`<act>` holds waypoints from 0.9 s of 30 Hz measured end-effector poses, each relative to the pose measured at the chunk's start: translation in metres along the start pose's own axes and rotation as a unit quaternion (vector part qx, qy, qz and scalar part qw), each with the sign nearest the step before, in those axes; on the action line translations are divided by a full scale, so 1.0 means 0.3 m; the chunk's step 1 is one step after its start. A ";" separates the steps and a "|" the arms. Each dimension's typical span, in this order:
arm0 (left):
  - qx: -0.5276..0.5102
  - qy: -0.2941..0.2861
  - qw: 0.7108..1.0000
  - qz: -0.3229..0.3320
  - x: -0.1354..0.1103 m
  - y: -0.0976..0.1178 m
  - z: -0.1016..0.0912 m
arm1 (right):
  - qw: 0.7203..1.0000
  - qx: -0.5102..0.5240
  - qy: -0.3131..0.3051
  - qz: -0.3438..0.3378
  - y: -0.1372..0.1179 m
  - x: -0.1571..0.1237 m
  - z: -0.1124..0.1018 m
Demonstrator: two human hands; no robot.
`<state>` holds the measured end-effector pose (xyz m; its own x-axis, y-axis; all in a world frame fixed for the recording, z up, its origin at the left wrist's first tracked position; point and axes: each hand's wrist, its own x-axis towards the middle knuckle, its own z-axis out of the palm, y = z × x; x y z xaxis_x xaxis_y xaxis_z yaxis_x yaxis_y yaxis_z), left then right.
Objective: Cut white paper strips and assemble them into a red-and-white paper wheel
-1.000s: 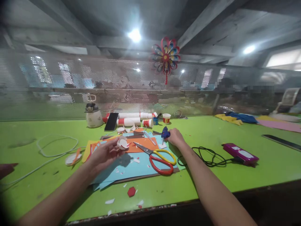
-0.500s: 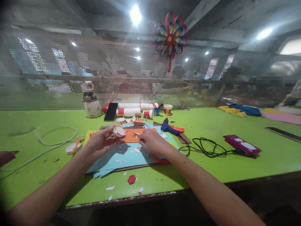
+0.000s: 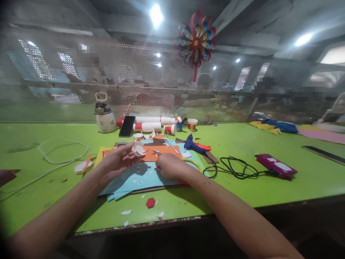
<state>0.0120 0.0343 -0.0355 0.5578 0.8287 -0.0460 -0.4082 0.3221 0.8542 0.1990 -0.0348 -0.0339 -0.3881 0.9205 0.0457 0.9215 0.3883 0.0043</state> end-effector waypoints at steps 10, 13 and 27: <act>0.020 0.000 1.000 -0.019 0.015 -0.011 -0.014 | 0.996 0.065 0.060 0.023 0.032 -0.039 0.025; 0.025 0.006 0.999 -0.031 0.010 -0.008 -0.006 | 0.994 0.086 0.067 0.029 0.034 -0.044 0.027; 0.030 0.014 0.999 -0.043 0.002 -0.026 0.004 | 0.989 0.128 0.064 0.029 0.036 -0.048 0.017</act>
<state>0.0165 0.0317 -0.0415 0.5673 0.8125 -0.1342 -0.3155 0.3650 0.8759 0.2143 -0.0437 -0.0395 -0.3155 0.9345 0.1651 0.9019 0.3493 -0.2540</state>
